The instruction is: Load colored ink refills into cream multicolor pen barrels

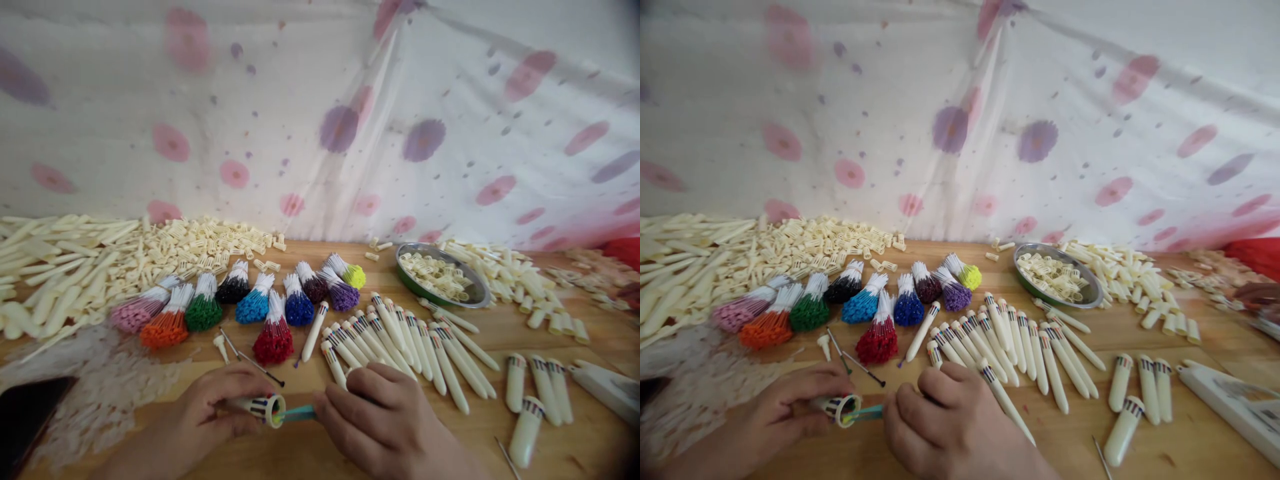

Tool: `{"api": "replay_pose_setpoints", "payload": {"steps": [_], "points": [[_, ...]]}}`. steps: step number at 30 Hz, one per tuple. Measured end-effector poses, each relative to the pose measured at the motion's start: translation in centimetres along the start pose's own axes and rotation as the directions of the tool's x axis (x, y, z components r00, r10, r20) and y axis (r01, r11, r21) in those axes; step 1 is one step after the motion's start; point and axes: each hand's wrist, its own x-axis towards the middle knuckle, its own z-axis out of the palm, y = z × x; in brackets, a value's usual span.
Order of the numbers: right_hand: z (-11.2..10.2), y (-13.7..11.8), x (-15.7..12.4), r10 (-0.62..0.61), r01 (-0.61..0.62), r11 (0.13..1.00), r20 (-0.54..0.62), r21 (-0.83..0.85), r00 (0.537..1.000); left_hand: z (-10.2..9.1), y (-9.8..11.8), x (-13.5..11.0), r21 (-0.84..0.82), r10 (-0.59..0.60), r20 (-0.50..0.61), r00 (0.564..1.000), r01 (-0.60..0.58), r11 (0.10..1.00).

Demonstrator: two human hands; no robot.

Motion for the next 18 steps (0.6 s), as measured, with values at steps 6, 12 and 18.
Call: {"api": "replay_pose_setpoints", "payload": {"steps": [6,12,18], "points": [[-0.30,0.24,-0.17,0.023,-0.024,1.000,0.031,0.006,0.999,0.15,0.44,-0.05,-0.019,-0.009,0.043,0.999,0.010,1.000],[-0.82,0.35,-0.05,0.045,-0.045,0.999,-0.005,0.019,0.999,0.00,0.76,0.18,-0.085,-0.002,0.072,0.997,0.008,0.996],[-1.00,0.28,-0.01,0.068,-0.068,0.997,-0.013,0.032,0.998,-0.13,0.53,0.28,-0.089,0.001,0.065,0.998,0.005,0.996]]}}
